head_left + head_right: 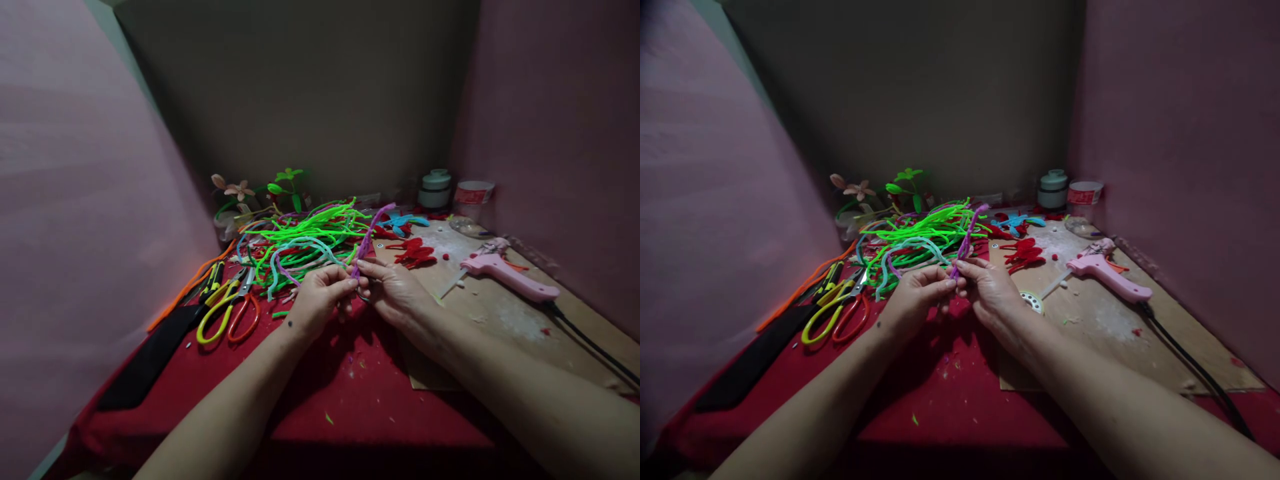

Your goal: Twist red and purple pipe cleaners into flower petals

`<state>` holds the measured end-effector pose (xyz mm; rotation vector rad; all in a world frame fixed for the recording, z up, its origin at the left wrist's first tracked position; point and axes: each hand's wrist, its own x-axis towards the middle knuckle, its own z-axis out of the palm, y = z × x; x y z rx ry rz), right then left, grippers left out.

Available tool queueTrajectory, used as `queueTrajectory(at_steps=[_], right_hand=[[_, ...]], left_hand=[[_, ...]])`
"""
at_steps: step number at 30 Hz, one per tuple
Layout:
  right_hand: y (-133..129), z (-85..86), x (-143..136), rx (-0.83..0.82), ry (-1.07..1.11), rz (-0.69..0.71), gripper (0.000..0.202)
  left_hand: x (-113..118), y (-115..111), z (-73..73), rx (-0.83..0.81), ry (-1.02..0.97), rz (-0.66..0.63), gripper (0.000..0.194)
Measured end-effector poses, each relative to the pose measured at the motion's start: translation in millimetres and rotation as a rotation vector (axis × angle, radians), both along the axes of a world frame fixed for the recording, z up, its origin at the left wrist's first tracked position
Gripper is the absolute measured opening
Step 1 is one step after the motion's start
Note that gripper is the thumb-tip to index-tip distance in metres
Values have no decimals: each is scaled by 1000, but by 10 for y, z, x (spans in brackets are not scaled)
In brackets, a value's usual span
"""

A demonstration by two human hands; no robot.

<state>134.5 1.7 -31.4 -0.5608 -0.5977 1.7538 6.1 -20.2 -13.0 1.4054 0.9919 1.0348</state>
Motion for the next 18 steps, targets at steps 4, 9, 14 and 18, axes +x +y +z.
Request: queueTrajectory(at_steps=[4,9,14,18], right_hand=[[-2,22,14,14,-2,2,9],[7,30,31,42,-17,43,10],[3,30,51,13,-54,93,11],[-5,38,64,-34,-42,147,9]], left_hand=[[8,-4,5,-12,-1,-14,21],[-76,81,-29,-218,-154,-186,25],[-144,138,-76,-462,-235,-295,24],[-140,152,-135,-507,-356,-296,18]])
